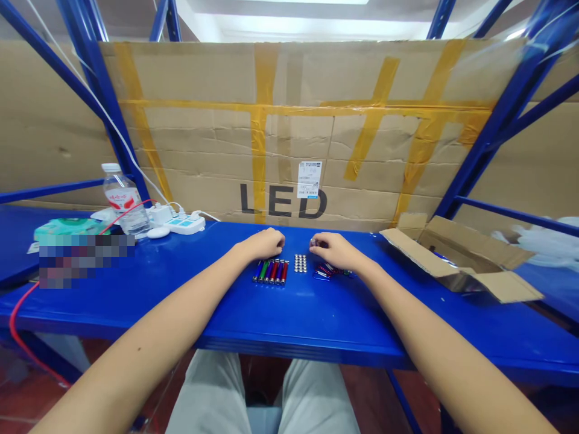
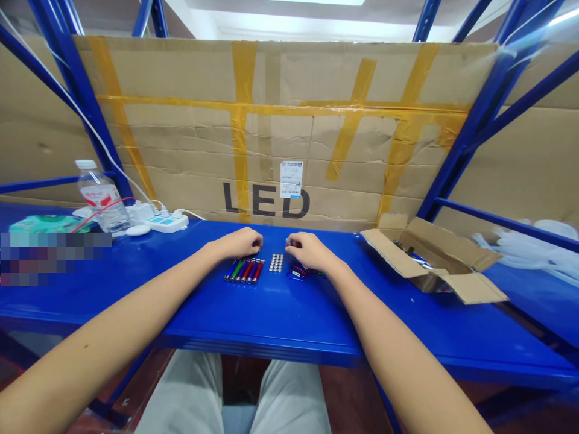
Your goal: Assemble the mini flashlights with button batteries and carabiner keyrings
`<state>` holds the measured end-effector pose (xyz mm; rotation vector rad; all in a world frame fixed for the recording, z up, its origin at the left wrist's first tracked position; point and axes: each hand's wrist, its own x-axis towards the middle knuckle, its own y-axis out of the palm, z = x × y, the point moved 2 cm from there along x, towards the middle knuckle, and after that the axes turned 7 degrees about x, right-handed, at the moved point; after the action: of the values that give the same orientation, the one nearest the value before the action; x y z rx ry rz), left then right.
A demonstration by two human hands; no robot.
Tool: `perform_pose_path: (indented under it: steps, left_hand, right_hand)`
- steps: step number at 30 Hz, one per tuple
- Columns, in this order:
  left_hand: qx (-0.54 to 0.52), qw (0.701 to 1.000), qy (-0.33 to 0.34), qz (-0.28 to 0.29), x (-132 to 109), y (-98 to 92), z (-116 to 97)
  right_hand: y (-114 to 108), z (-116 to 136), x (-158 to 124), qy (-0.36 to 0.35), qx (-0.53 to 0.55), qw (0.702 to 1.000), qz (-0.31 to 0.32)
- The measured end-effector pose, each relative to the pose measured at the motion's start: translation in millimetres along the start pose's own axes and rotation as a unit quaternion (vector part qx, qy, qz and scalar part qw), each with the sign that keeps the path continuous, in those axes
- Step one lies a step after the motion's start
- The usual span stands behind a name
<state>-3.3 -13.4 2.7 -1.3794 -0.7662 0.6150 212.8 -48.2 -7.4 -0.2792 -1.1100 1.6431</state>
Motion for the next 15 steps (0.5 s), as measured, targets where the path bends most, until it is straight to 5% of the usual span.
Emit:
perform_pose_path:
  steps: [5,11,15]
  left_hand:
    - [-0.011,0.999,-0.025,-0.045,-1.6,0.4,-5.4]
    - [-0.238,0.95,0.026,-0.203,-1.8,-4.6,-23.4]
    - [-0.256,0.942,0.04,-0.214,-3.2,-4.2,-38.0]
  right_hand:
    - [0.0,-1.2,0.9,0.007,0.023,0.999,-0.022]
    - [2.7,2.3,1.3,-0.017,0.019,0.999,-0.032]
    - [5.0,6.7,0.9,-0.051,-0.024,0.998,-0.006]
